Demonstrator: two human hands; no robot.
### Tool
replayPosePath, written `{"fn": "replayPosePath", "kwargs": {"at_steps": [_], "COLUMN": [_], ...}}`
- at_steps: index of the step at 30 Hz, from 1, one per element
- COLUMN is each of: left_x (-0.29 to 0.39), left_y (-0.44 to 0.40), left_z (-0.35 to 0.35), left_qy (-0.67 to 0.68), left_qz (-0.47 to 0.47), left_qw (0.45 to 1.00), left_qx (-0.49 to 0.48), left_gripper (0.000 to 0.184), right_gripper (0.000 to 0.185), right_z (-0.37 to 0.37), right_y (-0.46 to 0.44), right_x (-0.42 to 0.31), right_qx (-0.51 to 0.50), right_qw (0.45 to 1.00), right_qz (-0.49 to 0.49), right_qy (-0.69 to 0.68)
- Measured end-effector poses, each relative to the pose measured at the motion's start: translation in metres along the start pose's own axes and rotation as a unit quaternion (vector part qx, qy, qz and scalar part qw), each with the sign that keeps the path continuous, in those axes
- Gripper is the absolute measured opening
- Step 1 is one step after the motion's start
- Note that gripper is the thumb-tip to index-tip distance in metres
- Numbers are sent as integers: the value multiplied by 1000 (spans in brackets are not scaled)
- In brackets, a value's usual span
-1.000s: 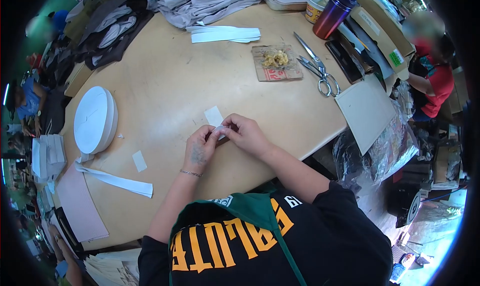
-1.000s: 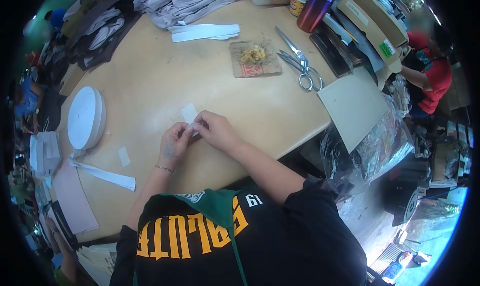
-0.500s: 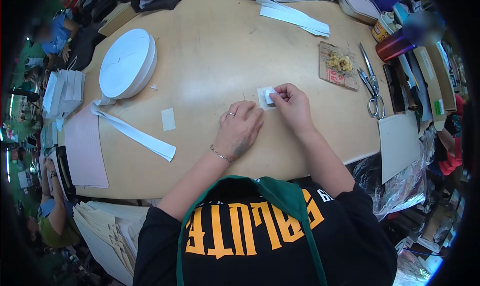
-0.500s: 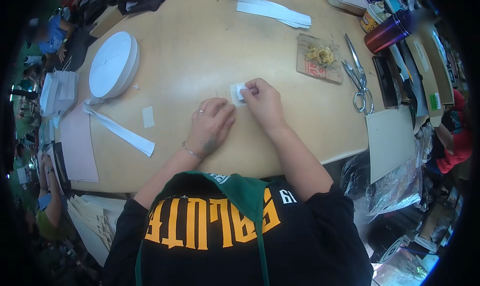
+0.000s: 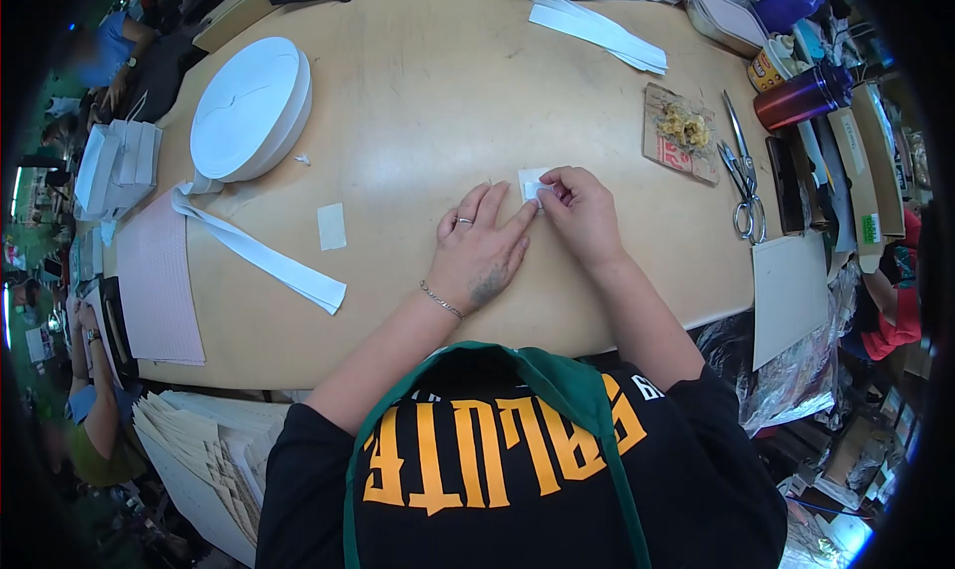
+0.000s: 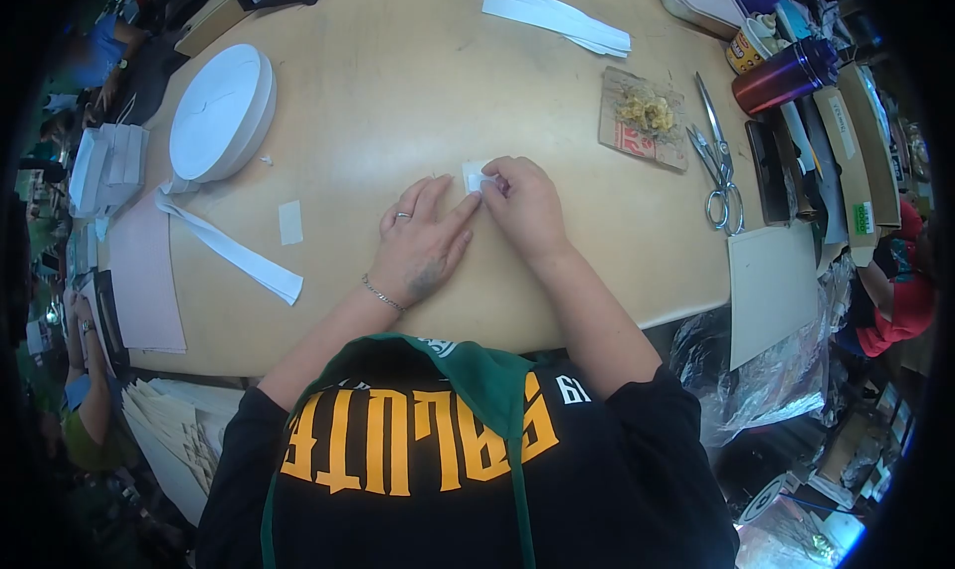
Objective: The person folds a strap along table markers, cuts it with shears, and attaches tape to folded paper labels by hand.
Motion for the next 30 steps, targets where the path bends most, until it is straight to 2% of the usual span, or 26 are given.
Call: {"fn": "replayPosePath", "kwargs": {"at_steps": [2, 3, 6, 8, 11, 14, 15, 17, 18, 20, 23, 26, 29, 30], "left_x": [1, -3, -15, -16, -17, -22, -21, -14, -12, -9, -11, -1, 2, 3], "left_y": [-1, 1, 2, -2, -11, -14, -15, -17, -17, -13, -7, -3, -5, -4], "left_z": [-3, -5, -9, -8, 8, 11, 8, 3, 2, 4, 3, -2, -5, -8], "left_qy": [16, 65, 236, 379, 564, 558, 495, 361, 357, 347, 236, 123, 109, 83], "left_qz": [2, -13, -71, -128, -224, -258, -233, -174, -154, -114, -2, 26, -7, 3], "left_qw": [1000, 998, 968, 914, 795, 789, 837, 916, 921, 929, 969, 991, 994, 996], "left_qx": [-1, 7, 37, 62, -6, -15, -6, 10, 25, 58, 78, 48, 1, 13], "left_gripper": [39, 38, 34, 31, 27, 21, 20, 16, 15, 12, 9, 10, 23, 26], "right_gripper": [23, 23, 21, 17, 13, 11, 11, 11, 11, 11, 11, 13, 14, 14], "right_z": [-1, -3, -2, -4, 1, 2, 1, -8, -13, -14, -15, -11, -6, -6], "right_y": [0, 0, 9, 18, 22, 23, 23, 21, 19, 13, 8, 4, 2, 2], "right_x": [2, 3, 8, -1, -2, 1, 1, -7, -11, -6, -8, -6, -4, -3], "right_qx": [-24, -36, -118, -131, -125, -116, -114, -41, -4, -11, -22, -4, -8, -13], "right_qw": [1000, 999, 956, 939, 929, 950, 959, 995, 999, 1000, 999, 997, 997, 997], "right_qz": [3, 4, 82, 93, 94, 77, 71, 0, -37, -13, -15, -33, -24, -14], "right_qy": [-15, -23, -257, -305, -336, -280, -249, -93, -12, 10, 47, 73, 73, 72]}}
Point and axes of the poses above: each hand's wrist, its own y-axis away from the middle knuckle, its own z-axis out of the palm, x = y × z, the point moved 4 cm from there along -y, towards the middle knuckle, and after that the axes turned 13 degrees about y, right-handed, at the moved point
